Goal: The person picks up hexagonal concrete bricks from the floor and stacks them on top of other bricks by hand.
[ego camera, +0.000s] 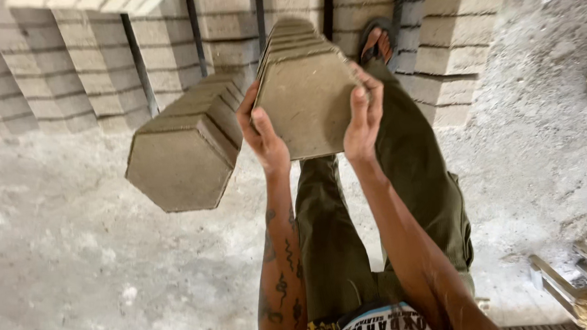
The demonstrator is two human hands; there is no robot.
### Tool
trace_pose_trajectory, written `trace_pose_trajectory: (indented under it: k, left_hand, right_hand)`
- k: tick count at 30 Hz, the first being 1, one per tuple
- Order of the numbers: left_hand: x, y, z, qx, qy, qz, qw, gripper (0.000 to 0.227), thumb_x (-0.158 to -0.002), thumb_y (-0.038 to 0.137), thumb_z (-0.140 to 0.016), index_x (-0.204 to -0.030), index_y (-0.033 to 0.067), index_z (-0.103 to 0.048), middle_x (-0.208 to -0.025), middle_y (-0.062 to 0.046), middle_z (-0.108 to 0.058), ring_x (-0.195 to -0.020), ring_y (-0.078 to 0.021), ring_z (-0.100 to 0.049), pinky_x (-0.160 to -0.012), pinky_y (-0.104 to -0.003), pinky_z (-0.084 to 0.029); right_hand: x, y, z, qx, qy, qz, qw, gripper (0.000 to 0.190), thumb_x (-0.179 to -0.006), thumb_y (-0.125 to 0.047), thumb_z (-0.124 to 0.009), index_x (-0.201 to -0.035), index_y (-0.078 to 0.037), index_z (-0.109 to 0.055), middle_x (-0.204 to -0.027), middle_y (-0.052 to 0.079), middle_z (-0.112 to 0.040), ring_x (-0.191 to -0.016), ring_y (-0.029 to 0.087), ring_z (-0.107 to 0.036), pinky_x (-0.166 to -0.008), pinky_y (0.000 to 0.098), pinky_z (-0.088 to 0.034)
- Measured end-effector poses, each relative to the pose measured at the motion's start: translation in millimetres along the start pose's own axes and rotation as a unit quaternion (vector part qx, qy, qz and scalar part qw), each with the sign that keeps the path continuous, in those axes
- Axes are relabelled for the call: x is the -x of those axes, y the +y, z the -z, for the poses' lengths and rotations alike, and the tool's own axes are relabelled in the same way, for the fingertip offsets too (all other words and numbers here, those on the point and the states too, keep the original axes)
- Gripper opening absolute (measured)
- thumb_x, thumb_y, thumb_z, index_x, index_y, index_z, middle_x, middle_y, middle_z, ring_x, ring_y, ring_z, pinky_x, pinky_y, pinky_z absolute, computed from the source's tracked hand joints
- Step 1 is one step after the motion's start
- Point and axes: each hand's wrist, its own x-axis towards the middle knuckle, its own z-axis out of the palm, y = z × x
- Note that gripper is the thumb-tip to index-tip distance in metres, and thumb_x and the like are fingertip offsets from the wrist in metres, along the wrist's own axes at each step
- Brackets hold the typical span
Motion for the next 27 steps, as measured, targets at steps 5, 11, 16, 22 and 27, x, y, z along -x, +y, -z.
trace_pose_trajectory:
  k: [5,11,16,22,27]
  left_hand:
    - [0,-10,6,-0.028,0.005,0.018,0.999,0.039,-0.113,0.031,-0.043,-0.133,0.0023,-0.060,-0.135,-0.019,-0.064,-0.130,-0.0253,-0.058,-0.117,-0.041,-0.037]
    - [1,-9,16,-0.105,0.006,-0.001,0.994,0.036,-0.112,0.028,-0.048,-0.134,0.0031,-0.060,-0.137,-0.019,-0.062,-0.132,-0.0305,-0.056,-0.115,-0.042,-0.039]
    - [12,-12,25,-0.135,-0.003,0.010,0.991,0.040,-0.111,0.028,-0.054,-0.142,0.0024,-0.055,-0.143,-0.020,-0.056,-0.137,-0.0304,-0.052,-0.118,-0.043,-0.036]
    - [98,-23,20,-0.015,0.115,0.166,0.979,0.060,-0.112,0.047,-0.041,-0.156,0.0074,-0.038,-0.158,-0.020,-0.038,-0.147,-0.0379,-0.037,-0.119,-0.057,-0.028]
    - [242,-159,23,0.032,0.272,0.353,0.895,0.051,-0.110,0.046,-0.026,-0.144,0.0139,-0.043,-0.144,-0.015,-0.052,-0.121,-0.0353,-0.062,-0.086,-0.048,-0.060]
  right_hand:
    - [0,15,-4,-0.090,0.005,0.021,0.996,0.038,-0.109,-0.039,-0.053,-0.126,-0.005,-0.056,-0.138,0.019,-0.060,-0.139,0.026,-0.046,-0.120,0.0443,-0.028]
    - [2,8,3,-0.091,-0.026,0.018,0.995,0.039,-0.111,-0.037,-0.050,-0.131,-0.003,-0.052,-0.142,0.023,-0.055,-0.140,0.034,-0.047,-0.120,0.0497,-0.031]
    - [-2,-5,33,-0.077,-0.090,-0.056,0.991,0.055,-0.108,-0.047,-0.052,-0.144,-0.006,-0.046,-0.153,0.027,-0.042,-0.146,0.047,-0.035,-0.120,0.0644,-0.025]
    - [2,36,116,-0.101,-0.110,-0.167,0.974,0.050,-0.111,-0.046,-0.048,-0.145,-0.010,-0.048,-0.147,0.020,-0.049,-0.136,0.041,-0.049,-0.109,0.0690,-0.034]
    - [2,105,231,-0.013,-0.113,-0.338,0.934,0.048,-0.102,-0.046,-0.058,-0.131,-0.009,-0.062,-0.129,0.020,-0.067,-0.120,0.041,-0.065,-0.101,0.0611,-0.047]
